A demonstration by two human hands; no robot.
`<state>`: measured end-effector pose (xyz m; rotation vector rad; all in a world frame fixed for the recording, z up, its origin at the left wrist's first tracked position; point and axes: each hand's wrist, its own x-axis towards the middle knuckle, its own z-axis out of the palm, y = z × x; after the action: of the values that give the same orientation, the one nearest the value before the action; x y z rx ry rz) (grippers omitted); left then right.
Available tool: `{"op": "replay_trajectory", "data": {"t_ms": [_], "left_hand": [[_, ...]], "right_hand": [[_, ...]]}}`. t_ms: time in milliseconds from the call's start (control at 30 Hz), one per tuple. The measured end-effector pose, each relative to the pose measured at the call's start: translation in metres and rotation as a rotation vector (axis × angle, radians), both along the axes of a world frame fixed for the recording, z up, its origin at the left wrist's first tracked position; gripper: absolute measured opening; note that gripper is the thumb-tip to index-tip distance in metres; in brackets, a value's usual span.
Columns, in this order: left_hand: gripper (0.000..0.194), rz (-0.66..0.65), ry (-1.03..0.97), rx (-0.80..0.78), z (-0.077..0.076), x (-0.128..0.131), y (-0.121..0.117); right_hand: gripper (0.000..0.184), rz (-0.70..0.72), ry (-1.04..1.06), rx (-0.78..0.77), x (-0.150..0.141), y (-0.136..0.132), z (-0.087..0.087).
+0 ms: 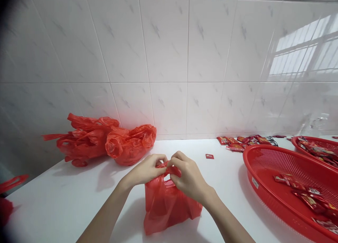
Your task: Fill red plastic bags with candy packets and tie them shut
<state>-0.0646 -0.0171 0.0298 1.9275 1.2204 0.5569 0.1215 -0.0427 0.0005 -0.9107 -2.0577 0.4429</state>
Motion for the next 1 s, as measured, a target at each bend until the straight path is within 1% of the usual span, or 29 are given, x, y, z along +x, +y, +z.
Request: {"op": "replay_trajectory", "data": {"t_ms": [100,200,333,433,500,633,733,833,933,1000], "left_hand": [[0.005,-0.111,0.1,-0.027,0.0,-0.001,-0.002],[0.01,-0.162,0.12,-0.027,-0.002,-0.002,-0.001],[0.016,-0.226,0.096,-0.036,-0.004,-0.003,0.002],[0.023,-0.25,0.09,-0.077,-0.003,-0.003,0.002],[0.026,-0.267,0.061,-0.115,0.0,-0.003,0.003],[0.031,-0.314,-0.092,-0.151,0.006,-0.003,0.002],[0.037,-0.304,-0.121,-0.128,0.008,-0.004,0.001],[0.034,-0.233,-0.086,-0.07,0.007,-0.004,0.0],[0.034,-0.152,-0.124,0.014,0.004,-0.003,0.0],[0.038,-0.151,-0.184,0.043,0.002,-0.002,0.002]], "right_hand": [[0.035,0.044,-0.041,0.046,-0.001,-0.003,0.001],[0.036,0.067,-0.084,0.053,-0.002,-0.004,0.002],[0.032,0.023,-0.135,0.059,-0.001,-0.005,0.004],[0.028,-0.029,-0.176,0.051,0.002,-0.005,0.006],[0.025,-0.069,-0.215,0.027,0.004,-0.005,0.006],[0.025,-0.124,-0.262,-0.036,0.006,-0.001,0.005],[0.024,-0.111,-0.204,-0.075,0.006,0.0,0.004],[0.028,-0.089,-0.071,-0.14,0.007,0.001,0.005],[0.026,-0.063,0.088,-0.25,0.008,0.001,0.008],[0.021,-0.008,0.177,-0.33,0.01,0.001,0.01]]}}
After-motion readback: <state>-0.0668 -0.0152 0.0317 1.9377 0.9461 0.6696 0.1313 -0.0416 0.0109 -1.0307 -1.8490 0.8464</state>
